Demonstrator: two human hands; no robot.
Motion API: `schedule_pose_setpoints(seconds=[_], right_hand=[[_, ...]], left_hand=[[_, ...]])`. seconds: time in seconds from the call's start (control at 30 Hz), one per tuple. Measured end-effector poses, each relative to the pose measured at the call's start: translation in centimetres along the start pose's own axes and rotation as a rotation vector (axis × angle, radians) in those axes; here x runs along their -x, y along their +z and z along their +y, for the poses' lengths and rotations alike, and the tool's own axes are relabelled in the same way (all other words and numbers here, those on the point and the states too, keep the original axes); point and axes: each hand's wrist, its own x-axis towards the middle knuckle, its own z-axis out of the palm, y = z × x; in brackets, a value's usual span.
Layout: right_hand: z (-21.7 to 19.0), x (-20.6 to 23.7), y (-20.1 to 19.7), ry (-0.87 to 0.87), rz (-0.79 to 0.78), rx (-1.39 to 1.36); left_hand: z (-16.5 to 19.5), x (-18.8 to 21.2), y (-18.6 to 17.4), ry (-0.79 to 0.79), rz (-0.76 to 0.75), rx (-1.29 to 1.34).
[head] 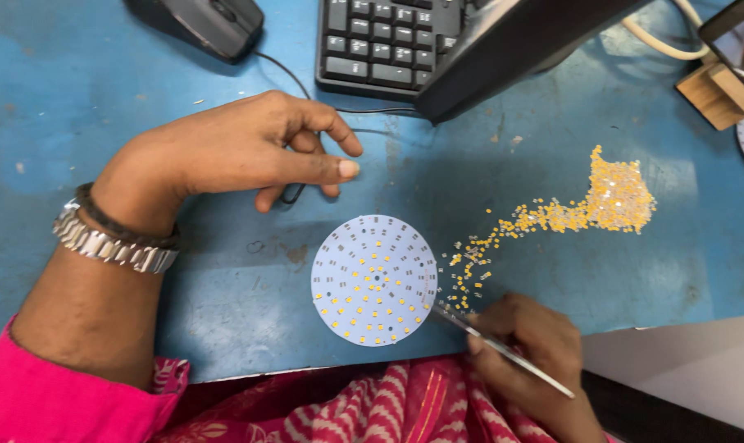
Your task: The person uses tweezers to pick up small yellow LED components from a pile on the table and places them into designated spots on a circular LED board. The person continues this repetitive placement process throughout the clip.
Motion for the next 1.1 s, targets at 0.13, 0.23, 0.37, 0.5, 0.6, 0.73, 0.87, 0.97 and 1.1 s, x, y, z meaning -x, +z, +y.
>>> schedule_pose_setpoints(seconds=[0.13, 0.23, 0.37, 0.5, 0.6, 0.73, 0.87, 0.97, 1.1], right_hand=[[1.2, 0.9, -1.7, 0.153, 0.095, -0.040], [1.8, 1.4, -2.1, 0.103, 0.109, -0.115], [1.9, 1.2, -1.8, 0.080, 0.078, -0.021], [1.6, 0.6, -1.5, 0.044, 0.067, 0.027], [1.4, 0.4, -1.5, 0.029, 0.071, 0.042], [1.3, 0.3, -1.5, 0.050, 0.071, 0.024], [1.2, 0.3, -1.7, 0.010, 0.053, -0.012], [1.1, 0.4, -1.9, 0.041, 0.048, -0.046], [1.2, 0.2, -1.8, 0.012, 0.048, -0.026]], left_hand=[[-0.2, 0.2, -0.1, 0.006, -0.014, 0.023], [-0.2, 0.2, -0.1, -0.006, -0.007, 0.025], [-0.2, 0.3, -0.1, -0.013, -0.008, 0.046], [-0.1, 0.4, -0.2, -0.016, -0.005, 0.040], [-0.1, 0.4, -0.1, -0.025, 0.001, 0.045], [0.0, 0.4, -0.1, -0.033, 0.008, 0.034], [0.0, 0.4, -0.2, -0.018, 0.000, 0.039], [-0.1, 0.4, -0.2, -0.015, -0.003, 0.043], [-0.1, 0.4, -0.1, -0.025, 0.007, 0.043]])
